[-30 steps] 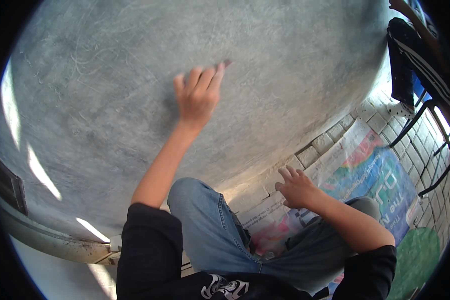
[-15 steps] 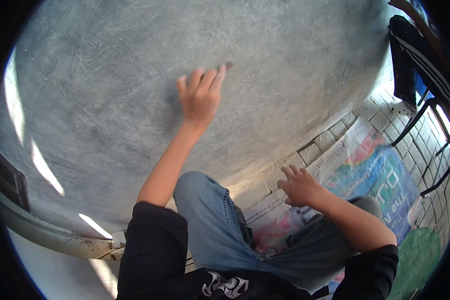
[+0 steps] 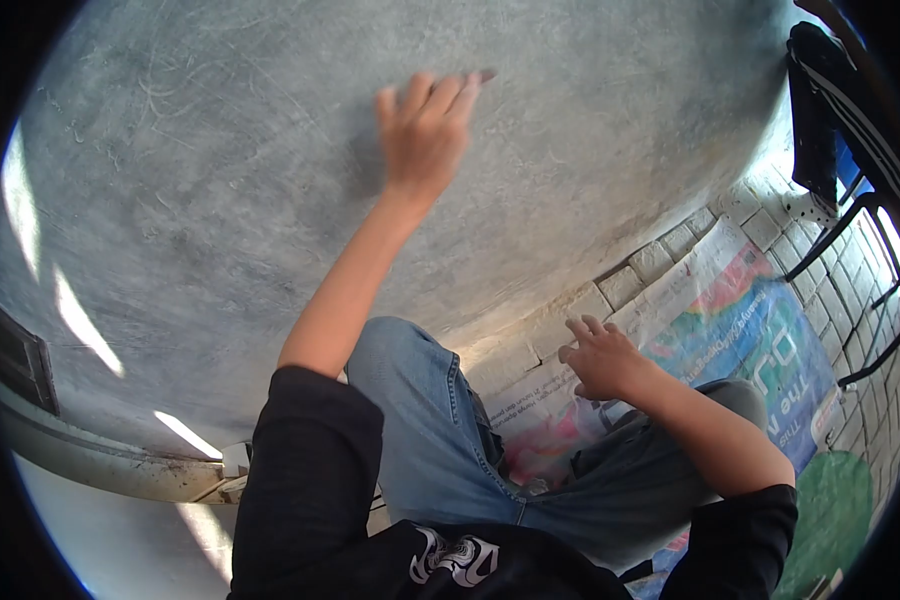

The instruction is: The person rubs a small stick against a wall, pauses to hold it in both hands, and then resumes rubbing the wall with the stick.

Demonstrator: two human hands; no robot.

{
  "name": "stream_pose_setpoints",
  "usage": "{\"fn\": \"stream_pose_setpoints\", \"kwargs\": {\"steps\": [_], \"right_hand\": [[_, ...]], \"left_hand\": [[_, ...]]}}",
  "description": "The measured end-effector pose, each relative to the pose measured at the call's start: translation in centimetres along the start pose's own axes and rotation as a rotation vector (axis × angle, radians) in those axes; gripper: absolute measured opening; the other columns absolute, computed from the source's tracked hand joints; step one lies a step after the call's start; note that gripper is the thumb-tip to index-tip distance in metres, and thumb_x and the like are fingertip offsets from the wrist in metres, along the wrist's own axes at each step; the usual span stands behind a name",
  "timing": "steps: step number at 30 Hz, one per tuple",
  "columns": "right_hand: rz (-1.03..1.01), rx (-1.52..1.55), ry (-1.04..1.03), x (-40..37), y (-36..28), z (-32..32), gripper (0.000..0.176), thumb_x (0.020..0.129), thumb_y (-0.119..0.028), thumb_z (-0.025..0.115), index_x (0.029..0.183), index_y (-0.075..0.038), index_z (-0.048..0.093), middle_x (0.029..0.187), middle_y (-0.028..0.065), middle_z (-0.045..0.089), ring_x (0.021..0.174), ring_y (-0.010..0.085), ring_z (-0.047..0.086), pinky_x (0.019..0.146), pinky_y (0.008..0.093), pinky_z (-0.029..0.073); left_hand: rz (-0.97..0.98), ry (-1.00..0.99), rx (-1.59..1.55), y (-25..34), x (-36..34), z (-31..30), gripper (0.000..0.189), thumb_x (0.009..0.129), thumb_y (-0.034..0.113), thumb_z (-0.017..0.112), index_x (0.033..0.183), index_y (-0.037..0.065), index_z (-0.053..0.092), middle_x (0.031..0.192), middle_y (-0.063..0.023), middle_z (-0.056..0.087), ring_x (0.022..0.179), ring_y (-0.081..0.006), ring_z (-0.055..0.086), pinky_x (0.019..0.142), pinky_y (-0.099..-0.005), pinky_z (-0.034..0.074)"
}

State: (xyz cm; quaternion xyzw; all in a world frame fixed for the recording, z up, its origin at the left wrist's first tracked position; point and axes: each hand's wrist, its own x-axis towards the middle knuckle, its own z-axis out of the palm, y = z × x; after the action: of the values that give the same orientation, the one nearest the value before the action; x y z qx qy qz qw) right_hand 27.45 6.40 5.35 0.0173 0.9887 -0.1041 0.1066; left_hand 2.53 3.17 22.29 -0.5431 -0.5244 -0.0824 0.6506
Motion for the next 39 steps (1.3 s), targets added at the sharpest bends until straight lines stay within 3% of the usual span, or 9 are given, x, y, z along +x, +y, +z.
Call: {"fn": "stream_pose_setpoints", "kwargs": {"steps": [4,6,9,13,15,19,22,29,39], "right_hand": [[-0.015,-0.059,0.067,-0.5,-0.3,0.1,0.047,0.064,-0.024,0.072,0.107,-0.009,0.059,0.132,0.0208,0.038,0.124,0.037,0.035,0.095,0.0467,0.038],[-0.08,-0.026,0.156,-1.1,-1.1,-0.1,0.031,0.072,-0.01,0.058,0.102,-0.005,0.062,0.12,0.0164,0.047,0.117,0.0324,0.042,0.092,0.0447,0.039],[-0.142,-0.015,0.034,-0.7,-1.8,0.2,0.047,0.064,-0.024,0.071,0.107,-0.008,0.059,0.13,0.0205,0.041,0.123,0.0367,0.036,0.093,0.0463,0.039],[-0.142,0.0,-0.009,-0.2,-2.4,0.6,0.047,0.064,-0.024,0.071,0.106,-0.007,0.059,0.129,0.0201,0.042,0.122,0.0364,0.037,0.093,0.0463,0.04],[-0.105,-0.012,0.092,-0.1,-2.2,0.2,0.028,0.072,-0.012,0.058,0.099,-0.006,0.063,0.119,0.0145,0.048,0.112,0.0293,0.046,0.086,0.0417,0.041],[-0.079,-0.05,0.189,0.2,-1.5,0.2,0.026,0.073,-0.014,0.058,0.097,-0.007,0.064,0.117,0.0128,0.049,0.111,0.0279,0.046,0.084,0.0409,0.042],[-0.066,-0.102,0.172,0.2,-1.9,0.8,0.025,0.073,-0.016,0.059,0.096,-0.007,0.065,0.115,0.0118,0.049,0.111,0.0273,0.046,0.083,0.0405,0.042],[-0.164,-0.009,-0.03,0.1,-3.7,0.5,0.025,0.074,-0.016,0.058,0.097,-0.007,0.064,0.115,0.0121,0.05,0.111,0.027,0.047,0.085,0.041,0.042],[-0.116,-0.074,0.071,-0.5,-3.3,0.2,0.023,0.075,-0.015,0.057,0.096,-0.008,0.064,0.111,0.0115,0.051,0.107,0.0265,0.049,0.082,0.0406,0.043]], "left_hand": [[-0.039,-0.1,0.097,-2.3,-4.2,-4.0,0.017,0.073,0.01,0.067,0.087,0.018,0.07,0.071,0.0118,0.057,0.074,-0.0069,0.05,0.069,-0.0306,0.027],[0.017,-0.047,0.125,-2.6,-4.6,-3.9,0.015,0.074,0.01,0.066,0.087,0.016,0.07,0.07,0.0112,0.056,0.073,-0.0076,0.047,0.067,-0.0307,0.026],[0.053,0.018,0.093,-1.6,-1.9,-1.5,0.016,0.074,0.008,0.065,0.087,0.016,0.07,0.068,0.0106,0.054,0.072,-0.0077,0.047,0.068,-0.031,0.026],[0.086,0.133,0.034,0.0,1.1,1.6,0.015,0.074,0.008,0.065,0.086,0.016,0.07,0.069,0.01,0.055,0.072,-0.0083,0.047,0.068,-0.0309,0.026],[0.043,0.05,0.025,0.3,1.3,1.2,0.021,0.073,0.007,0.065,0.09,0.018,0.07,0.07,0.0108,0.056,0.073,-0.0074,0.049,0.069,-0.0305,0.026],[0.042,0.003,0.044,-1.4,-3.5,-2.2,0.015,0.073,0.008,0.067,0.085,0.016,0.07,0.067,0.0094,0.054,0.071,-0.008,0.047,0.067,-0.0304,0.026],[0.019,-0.064,0.066,-1.8,-4.6,-3.0,0.019,0.073,0.007,0.066,0.089,0.017,0.07,0.07,0.0103,0.055,0.072,-0.0072,0.049,0.068,-0.0301,0.025],[0.081,0.085,-0.01,0.7,1.1,2.2,0.011,0.074,0.01,0.067,0.084,0.015,0.068,0.066,0.0092,0.053,0.069,-0.0072,0.047,0.066,-0.0304,0.026],[0.072,-0.095,0.046,-2.2,-6.5,-4.4,0.012,0.075,0.009,0.066,0.085,0.016,0.068,0.067,0.0085,0.052,0.067,-0.0081,0.047,0.067,-0.0303,0.025]]}}
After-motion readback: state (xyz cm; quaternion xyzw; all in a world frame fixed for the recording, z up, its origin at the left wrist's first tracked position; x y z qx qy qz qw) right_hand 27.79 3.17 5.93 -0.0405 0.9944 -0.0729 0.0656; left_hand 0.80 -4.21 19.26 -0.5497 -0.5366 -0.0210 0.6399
